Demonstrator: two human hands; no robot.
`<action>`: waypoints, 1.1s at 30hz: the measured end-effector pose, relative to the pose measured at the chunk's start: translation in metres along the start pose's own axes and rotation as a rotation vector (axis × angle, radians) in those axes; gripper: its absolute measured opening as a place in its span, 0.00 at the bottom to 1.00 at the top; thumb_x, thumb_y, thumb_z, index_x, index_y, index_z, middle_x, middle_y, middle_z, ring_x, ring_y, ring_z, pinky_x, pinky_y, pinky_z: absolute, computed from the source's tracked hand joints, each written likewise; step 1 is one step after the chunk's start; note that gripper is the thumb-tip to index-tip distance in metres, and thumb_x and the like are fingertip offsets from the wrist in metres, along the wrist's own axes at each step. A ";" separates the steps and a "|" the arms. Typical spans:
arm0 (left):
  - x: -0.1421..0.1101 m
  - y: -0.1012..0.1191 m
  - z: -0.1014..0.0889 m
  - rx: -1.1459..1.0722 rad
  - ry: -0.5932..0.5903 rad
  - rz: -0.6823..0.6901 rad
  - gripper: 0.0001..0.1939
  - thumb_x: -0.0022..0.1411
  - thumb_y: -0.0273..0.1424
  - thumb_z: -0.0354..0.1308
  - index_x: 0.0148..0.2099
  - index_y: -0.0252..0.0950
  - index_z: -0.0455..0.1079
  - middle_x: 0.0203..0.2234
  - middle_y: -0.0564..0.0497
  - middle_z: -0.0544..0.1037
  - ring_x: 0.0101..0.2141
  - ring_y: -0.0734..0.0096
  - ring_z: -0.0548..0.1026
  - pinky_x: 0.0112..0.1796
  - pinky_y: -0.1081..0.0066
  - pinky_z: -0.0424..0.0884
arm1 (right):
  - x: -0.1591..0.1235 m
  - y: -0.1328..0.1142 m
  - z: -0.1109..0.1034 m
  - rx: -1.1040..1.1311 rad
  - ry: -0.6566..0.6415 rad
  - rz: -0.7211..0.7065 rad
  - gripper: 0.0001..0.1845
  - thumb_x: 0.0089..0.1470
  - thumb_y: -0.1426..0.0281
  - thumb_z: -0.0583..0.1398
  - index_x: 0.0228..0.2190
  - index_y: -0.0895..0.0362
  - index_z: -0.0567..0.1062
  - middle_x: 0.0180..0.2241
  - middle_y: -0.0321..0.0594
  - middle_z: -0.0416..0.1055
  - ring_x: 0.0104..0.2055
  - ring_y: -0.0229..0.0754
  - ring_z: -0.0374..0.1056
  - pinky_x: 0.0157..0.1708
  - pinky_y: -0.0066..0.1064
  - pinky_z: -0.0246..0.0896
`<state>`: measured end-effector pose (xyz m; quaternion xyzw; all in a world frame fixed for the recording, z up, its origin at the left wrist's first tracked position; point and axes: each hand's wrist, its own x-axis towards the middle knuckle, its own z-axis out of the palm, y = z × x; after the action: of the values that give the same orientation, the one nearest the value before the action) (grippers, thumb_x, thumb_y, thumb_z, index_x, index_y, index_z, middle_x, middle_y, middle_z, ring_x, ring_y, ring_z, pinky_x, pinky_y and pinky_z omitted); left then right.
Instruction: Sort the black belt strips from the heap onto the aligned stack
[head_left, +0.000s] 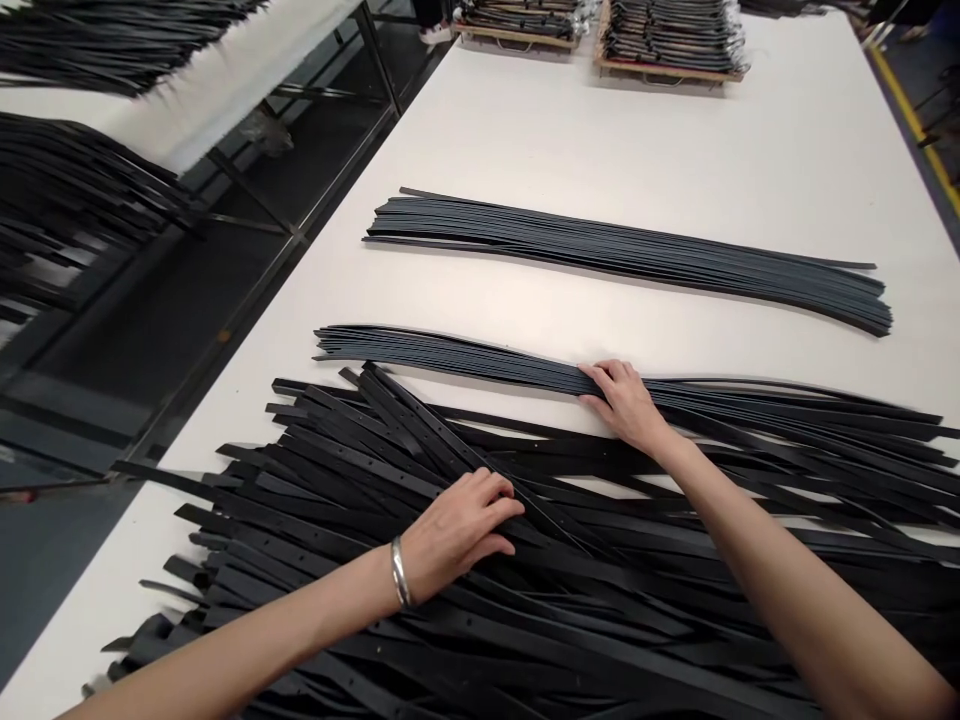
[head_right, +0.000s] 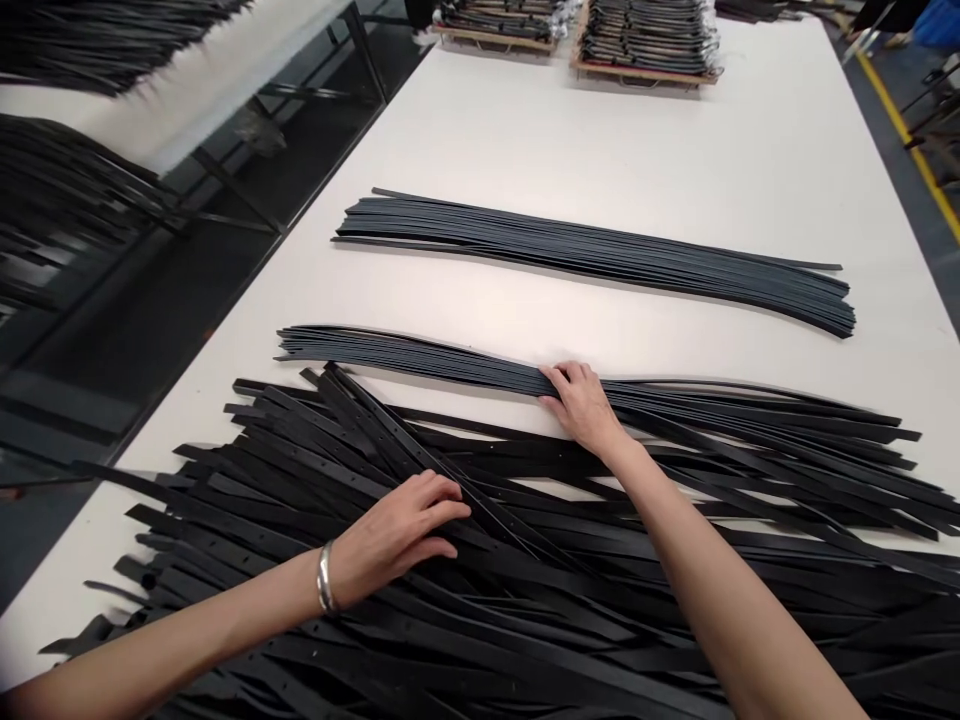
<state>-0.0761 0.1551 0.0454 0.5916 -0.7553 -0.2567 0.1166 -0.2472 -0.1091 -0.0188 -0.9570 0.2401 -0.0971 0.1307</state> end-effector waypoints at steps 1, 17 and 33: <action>-0.002 -0.001 0.000 0.014 -0.001 0.000 0.14 0.63 0.41 0.53 0.47 0.38 0.65 0.41 0.47 0.70 0.39 0.66 0.66 0.39 0.67 0.63 | 0.000 0.000 0.000 0.001 0.002 0.000 0.24 0.59 0.61 0.52 0.55 0.55 0.62 0.45 0.47 0.61 0.47 0.51 0.56 0.49 0.43 0.55; 0.108 -0.065 -0.020 0.197 0.304 -0.103 0.10 0.66 0.31 0.48 0.34 0.35 0.68 0.37 0.46 0.70 0.41 0.63 0.63 0.42 0.63 0.62 | 0.001 -0.001 -0.003 0.053 -0.002 0.008 0.26 0.58 0.55 0.52 0.55 0.53 0.62 0.47 0.46 0.62 0.49 0.51 0.56 0.50 0.44 0.54; 0.023 0.010 0.013 -0.051 -0.146 -0.019 0.07 0.64 0.36 0.54 0.38 0.39 0.65 0.33 0.52 0.72 0.34 0.69 0.67 0.35 0.71 0.62 | 0.003 0.005 -0.006 0.091 -0.029 0.019 0.25 0.56 0.61 0.57 0.55 0.52 0.62 0.48 0.44 0.62 0.49 0.50 0.56 0.50 0.42 0.54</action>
<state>-0.0967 0.1383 0.0367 0.5754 -0.7493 -0.3195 0.0735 -0.2480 -0.1162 -0.0141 -0.9491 0.2426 -0.0926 0.1784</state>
